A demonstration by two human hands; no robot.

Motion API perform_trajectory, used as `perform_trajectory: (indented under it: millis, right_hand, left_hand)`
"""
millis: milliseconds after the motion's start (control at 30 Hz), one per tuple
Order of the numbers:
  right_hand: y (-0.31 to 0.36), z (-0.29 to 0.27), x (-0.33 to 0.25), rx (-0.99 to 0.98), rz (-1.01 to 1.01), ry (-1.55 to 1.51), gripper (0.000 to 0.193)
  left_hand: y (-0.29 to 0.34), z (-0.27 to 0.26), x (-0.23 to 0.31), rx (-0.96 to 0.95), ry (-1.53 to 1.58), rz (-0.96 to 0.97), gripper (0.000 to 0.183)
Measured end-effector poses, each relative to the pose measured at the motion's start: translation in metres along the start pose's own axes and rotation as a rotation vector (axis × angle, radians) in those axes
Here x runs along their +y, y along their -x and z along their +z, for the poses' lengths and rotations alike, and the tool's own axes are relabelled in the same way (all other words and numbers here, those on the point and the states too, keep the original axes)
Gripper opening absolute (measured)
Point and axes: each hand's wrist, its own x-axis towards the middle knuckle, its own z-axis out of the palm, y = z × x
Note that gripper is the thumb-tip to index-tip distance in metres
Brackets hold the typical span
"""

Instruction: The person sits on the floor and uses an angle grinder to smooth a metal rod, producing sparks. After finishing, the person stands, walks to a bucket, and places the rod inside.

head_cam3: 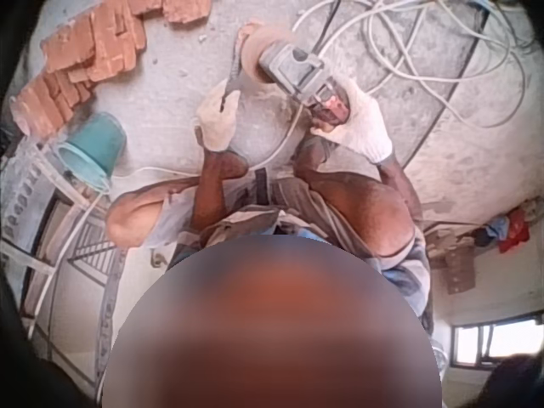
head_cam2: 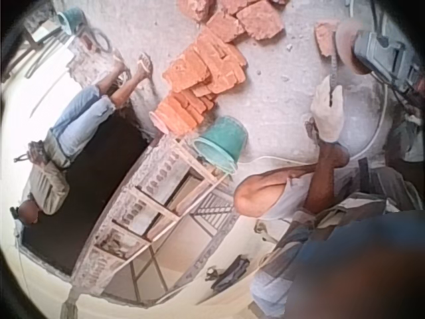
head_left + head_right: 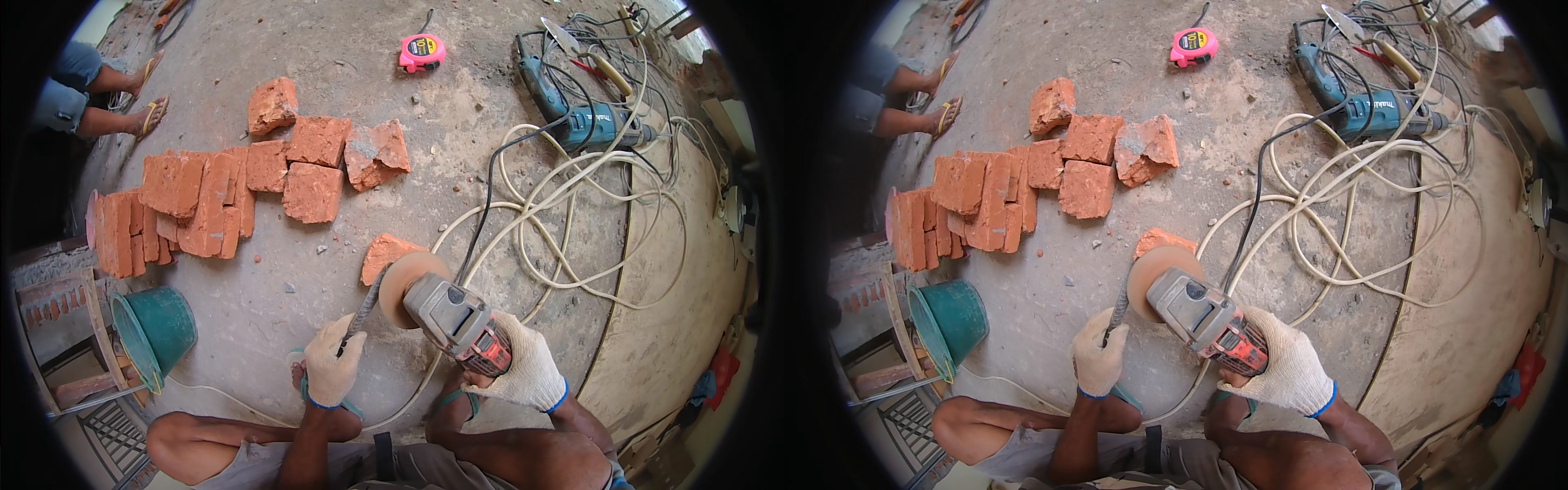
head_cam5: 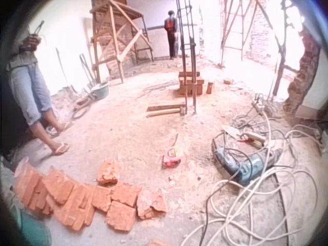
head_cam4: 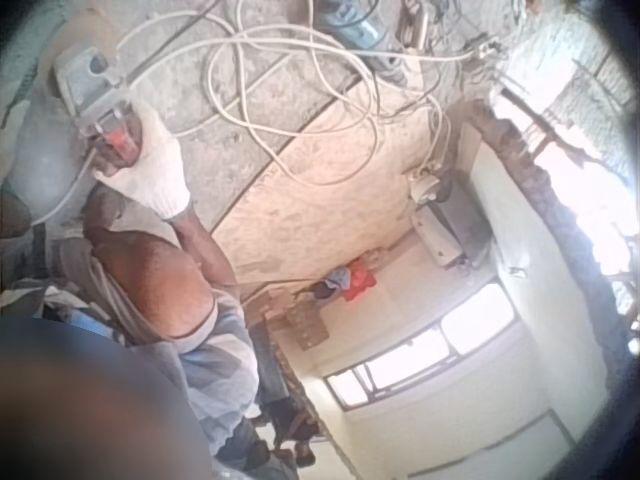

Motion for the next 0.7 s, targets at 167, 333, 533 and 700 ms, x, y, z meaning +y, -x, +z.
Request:
perform_trajectory:
  millis: [167, 333, 533, 700]
  right_hand:
    - [-0.0025, 0.0028, 0.0023, 0.004, -0.034, 0.025, 0.096]
    - [-0.0028, 0.004, 0.0055, 0.006, -0.037, 0.009, 0.098]
    - [-0.0042, 0.0043, 0.0057, 0.013, -0.042, 0.005, 0.098]
    - [-0.0015, 0.0029, 0.0064, -0.003, 0.035, -0.058, 0.097]
  left_hand:
    - [0.0004, -0.0029, 0.0057, 0.0, -0.009, 0.001, 0.029]
    - [0.0005, -0.003, 0.0077, 0.0, -0.005, 0.003, 0.028]
    - [0.0, -0.0016, 0.004, 0.01, 0.005, 0.038, 0.028]
    - [0.0001, 0.0007, -0.0017, 0.024, 0.014, 0.021, 0.025]
